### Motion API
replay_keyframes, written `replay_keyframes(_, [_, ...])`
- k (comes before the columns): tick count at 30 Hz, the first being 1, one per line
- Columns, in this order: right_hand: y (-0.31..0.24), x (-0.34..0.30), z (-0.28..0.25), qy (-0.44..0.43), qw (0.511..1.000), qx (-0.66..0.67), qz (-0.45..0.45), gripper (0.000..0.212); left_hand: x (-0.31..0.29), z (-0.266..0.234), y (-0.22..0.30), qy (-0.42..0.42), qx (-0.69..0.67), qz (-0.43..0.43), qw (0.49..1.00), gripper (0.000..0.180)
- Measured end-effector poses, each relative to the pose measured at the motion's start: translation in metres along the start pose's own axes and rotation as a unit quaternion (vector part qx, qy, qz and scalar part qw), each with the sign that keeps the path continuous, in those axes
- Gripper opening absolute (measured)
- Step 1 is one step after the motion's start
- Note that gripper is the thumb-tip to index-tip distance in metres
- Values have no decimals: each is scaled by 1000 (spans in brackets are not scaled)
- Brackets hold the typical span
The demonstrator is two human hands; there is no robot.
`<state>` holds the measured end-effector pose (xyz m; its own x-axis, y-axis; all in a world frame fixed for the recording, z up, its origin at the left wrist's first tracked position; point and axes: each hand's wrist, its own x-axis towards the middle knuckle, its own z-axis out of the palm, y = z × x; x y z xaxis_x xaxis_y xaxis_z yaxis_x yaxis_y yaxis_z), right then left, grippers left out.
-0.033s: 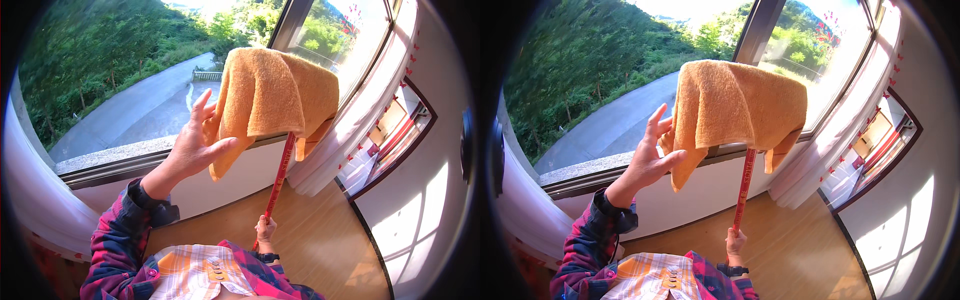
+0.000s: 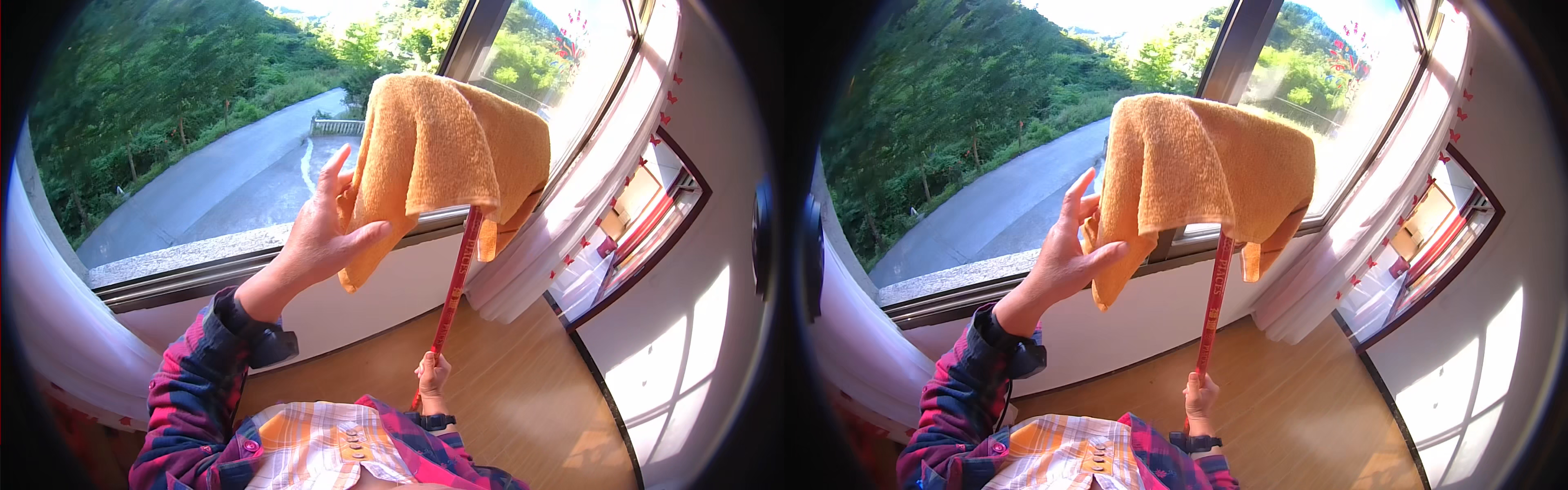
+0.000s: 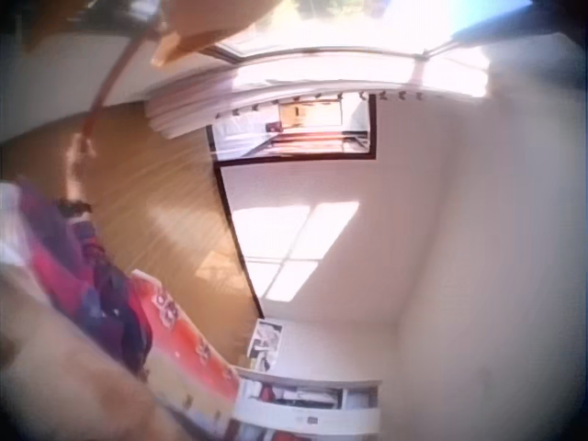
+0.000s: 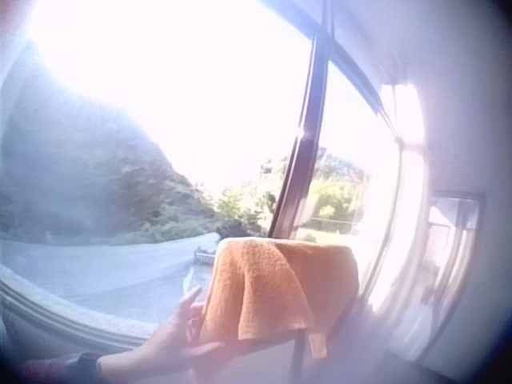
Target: The person cleans a large window using a long-handled brush with an orange cloth attached. They wipe the glass in vertical and horizontal strokes, adjust the cloth on the brush, and move around the window to reach different sections.
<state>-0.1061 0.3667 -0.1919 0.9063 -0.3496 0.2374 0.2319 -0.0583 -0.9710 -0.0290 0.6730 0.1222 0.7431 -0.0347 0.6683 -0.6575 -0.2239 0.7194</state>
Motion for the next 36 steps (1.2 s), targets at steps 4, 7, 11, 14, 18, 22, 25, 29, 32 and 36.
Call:
replay_keyframes(4, [-61, 48, 25, 3, 1000, 14, -22, 49, 71, 15, -15, 77, -36, 25, 996, 68])
replay_keyframes(7, [-119, 93, 51, 21, 998, -8, -61, 49, 141, 7, -6, 147, -41, 134, 979, 51])
replay_keyframes(11, [-182, 143, 92, 24, 996, -2, -91, 49, 212, -27, 19, 234, 118, 177, 949, 50])
replay_keyframes(14, [-187, 147, 102, 41, 997, -35, -58, 51, 232, -37, 8, 178, 53, 217, 958, 48])
replay_keyframes(18, [-118, 108, 99, 42, 998, -50, -3, 51, 210, -32, -66, 87, 118, 93, 985, 46])
replay_keyframes(22, [-32, 33, 69, 22, 994, -72, 85, 51, 143, -5, -112, -56, -48, -49, 996, 55])
replay_keyframes(25, [0, -15, 54, 34, 985, -141, 96, 50, 112, -10, -154, -134, -260, -145, 945, 55])
replay_keyframes(29, [19, -71, 22, 69, 969, -226, 69, 50, 94, -4, -153, -200, -436, -311, 820, 52])
replay_keyframes(32, [5, -102, 6, 100, 960, -253, 59, 49, 80, 3, -154, -202, -437, -336, 809, 52])
replay_keyframes(36, [-12, -127, -30, 136, 926, -347, 56, 46, 57, 25, -182, -162, -294, -318, 887, 45])
